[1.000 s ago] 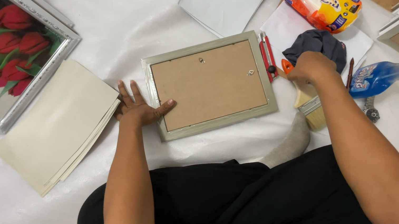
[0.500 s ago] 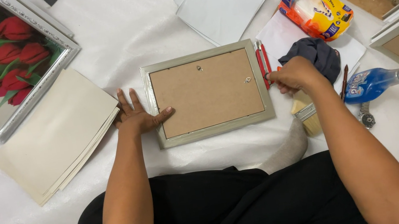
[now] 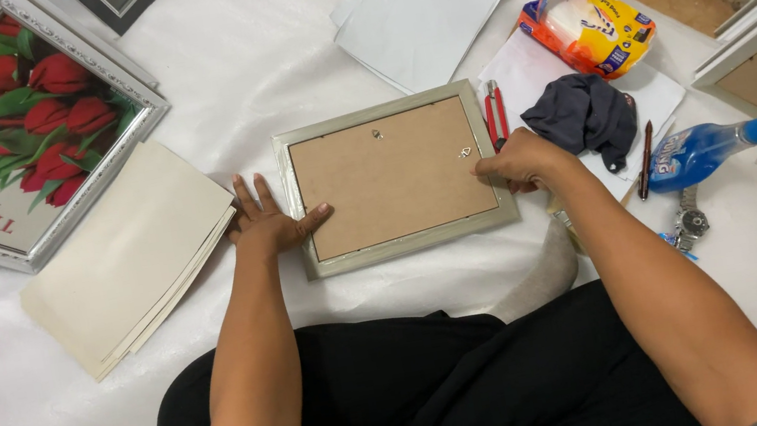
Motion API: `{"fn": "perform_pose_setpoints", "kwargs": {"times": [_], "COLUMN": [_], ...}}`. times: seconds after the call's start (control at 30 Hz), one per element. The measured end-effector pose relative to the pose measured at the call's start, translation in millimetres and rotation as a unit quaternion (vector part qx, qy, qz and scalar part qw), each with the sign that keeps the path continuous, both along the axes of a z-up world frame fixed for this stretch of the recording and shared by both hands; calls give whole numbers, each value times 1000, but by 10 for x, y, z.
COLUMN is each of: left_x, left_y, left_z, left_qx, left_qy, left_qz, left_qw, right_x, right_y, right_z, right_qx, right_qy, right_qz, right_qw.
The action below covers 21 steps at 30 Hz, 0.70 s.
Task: Assembling a picture frame by cleaning the glass, inserting paper, and securing the backboard.
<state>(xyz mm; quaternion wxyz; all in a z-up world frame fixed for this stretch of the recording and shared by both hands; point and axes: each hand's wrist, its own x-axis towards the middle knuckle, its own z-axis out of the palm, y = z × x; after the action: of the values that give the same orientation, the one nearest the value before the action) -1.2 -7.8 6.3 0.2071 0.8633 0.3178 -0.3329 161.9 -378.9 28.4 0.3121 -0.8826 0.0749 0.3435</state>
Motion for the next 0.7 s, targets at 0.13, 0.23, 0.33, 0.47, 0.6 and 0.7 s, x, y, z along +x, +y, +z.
{"fn": "perform_pose_setpoints", "kwargs": {"times": [0.13,0.23,0.33,0.47,0.6,0.7], "left_x": [-15,62,145,164,333,464], "left_y": [-61,-217,-592,-1273,-1701,-1729], "left_z": [139,337,880,1821,2149,2012], "left_qx": [-5,-3,-50,-161,-128,-56], "left_qy": [-28,-51,-154,-267,-337,-313], "left_qz": [7,15,56,57,-22,-45], "left_qw": [1000,999,985,948,933,947], "right_x": [-53,-58,-140,-333,-545,-603], "right_y": [17,-24,34,231,349,328], "right_z": [329,453,740,961,1144,1175], "right_qx": [2,65,135,276,457,503], "right_qy": [6,-3,-50,-93,-72,14], "right_qz": [6,24,26,-3,44,59], "right_qw": [1000,998,989,957,885,862]}}
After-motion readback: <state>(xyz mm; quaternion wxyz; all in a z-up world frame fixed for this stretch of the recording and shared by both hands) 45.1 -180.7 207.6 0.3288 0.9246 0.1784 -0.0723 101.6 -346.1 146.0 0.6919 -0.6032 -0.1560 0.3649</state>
